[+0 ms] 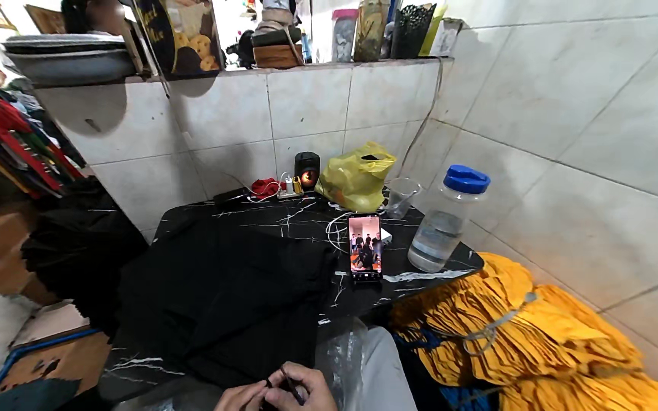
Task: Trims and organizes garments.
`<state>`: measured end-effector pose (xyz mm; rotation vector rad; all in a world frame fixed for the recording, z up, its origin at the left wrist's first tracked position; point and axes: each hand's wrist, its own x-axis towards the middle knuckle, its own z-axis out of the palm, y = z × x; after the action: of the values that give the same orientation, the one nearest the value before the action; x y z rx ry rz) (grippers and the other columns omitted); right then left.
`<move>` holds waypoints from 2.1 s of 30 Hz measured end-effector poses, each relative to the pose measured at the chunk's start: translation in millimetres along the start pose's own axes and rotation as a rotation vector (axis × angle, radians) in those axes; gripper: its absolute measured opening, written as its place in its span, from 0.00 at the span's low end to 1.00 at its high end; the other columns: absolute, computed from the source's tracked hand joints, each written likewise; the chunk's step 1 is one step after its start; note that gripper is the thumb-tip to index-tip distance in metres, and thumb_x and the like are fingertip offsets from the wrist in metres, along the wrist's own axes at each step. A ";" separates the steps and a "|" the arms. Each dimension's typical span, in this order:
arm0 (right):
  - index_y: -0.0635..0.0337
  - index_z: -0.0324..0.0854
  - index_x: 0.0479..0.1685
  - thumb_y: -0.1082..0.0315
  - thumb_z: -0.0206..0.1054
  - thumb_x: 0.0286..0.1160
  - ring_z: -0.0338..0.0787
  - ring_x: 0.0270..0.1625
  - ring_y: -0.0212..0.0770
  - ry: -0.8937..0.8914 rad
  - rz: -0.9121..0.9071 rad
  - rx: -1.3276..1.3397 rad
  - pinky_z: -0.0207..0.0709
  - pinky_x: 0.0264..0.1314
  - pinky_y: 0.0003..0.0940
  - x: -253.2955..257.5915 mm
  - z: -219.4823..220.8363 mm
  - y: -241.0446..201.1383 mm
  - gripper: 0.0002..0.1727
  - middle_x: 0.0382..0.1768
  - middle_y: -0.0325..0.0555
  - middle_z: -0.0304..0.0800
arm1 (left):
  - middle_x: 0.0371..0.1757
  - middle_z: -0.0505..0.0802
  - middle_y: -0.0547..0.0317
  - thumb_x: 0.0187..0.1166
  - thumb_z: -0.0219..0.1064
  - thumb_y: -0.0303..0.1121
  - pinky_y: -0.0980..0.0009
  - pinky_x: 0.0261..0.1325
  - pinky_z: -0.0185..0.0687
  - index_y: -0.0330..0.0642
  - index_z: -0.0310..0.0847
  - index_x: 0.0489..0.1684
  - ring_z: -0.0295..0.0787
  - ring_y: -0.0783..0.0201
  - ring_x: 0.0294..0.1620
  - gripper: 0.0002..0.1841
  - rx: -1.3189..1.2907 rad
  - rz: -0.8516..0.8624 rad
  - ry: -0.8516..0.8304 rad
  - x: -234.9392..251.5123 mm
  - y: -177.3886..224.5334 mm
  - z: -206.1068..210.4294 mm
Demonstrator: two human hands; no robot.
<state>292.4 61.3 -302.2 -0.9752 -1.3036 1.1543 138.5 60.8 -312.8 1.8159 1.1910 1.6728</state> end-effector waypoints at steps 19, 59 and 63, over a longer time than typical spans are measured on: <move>0.70 0.89 0.46 0.73 0.65 0.82 0.87 0.43 0.28 -0.004 -0.043 -0.036 0.81 0.45 0.23 0.2 -2.2 4.3 0.09 0.44 0.48 0.90 | 0.41 0.95 0.54 0.74 0.72 0.19 0.69 0.47 0.94 0.30 0.91 0.39 0.94 0.67 0.40 0.03 -0.137 -0.088 0.031 -1.7 1.6 -1.9; 0.66 0.87 0.44 0.61 0.70 0.82 0.87 0.44 0.40 0.022 -0.025 -0.297 0.83 0.48 0.36 0.5 3.5 -0.3 0.14 0.44 0.51 0.87 | 0.51 0.92 0.46 0.83 0.65 0.29 0.69 0.66 0.85 0.33 0.85 0.36 0.89 0.63 0.59 0.09 0.112 0.045 -0.117 6.3 -1.4 -15.7; 0.57 0.90 0.53 0.51 0.76 0.75 0.92 0.41 0.37 0.104 -0.142 -0.661 0.88 0.36 0.37 -4.2 3.6 -18.0 0.20 0.54 0.47 0.90 | 0.51 0.93 0.47 0.85 0.61 0.27 0.64 0.68 0.87 0.32 0.82 0.37 0.90 0.61 0.61 0.08 0.032 0.022 -0.094 7.8 -5.7 -17.7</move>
<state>290.5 53.4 -285.2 -1.3637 -1.6790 0.5497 119.4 65.8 -308.8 1.9115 1.1687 1.5698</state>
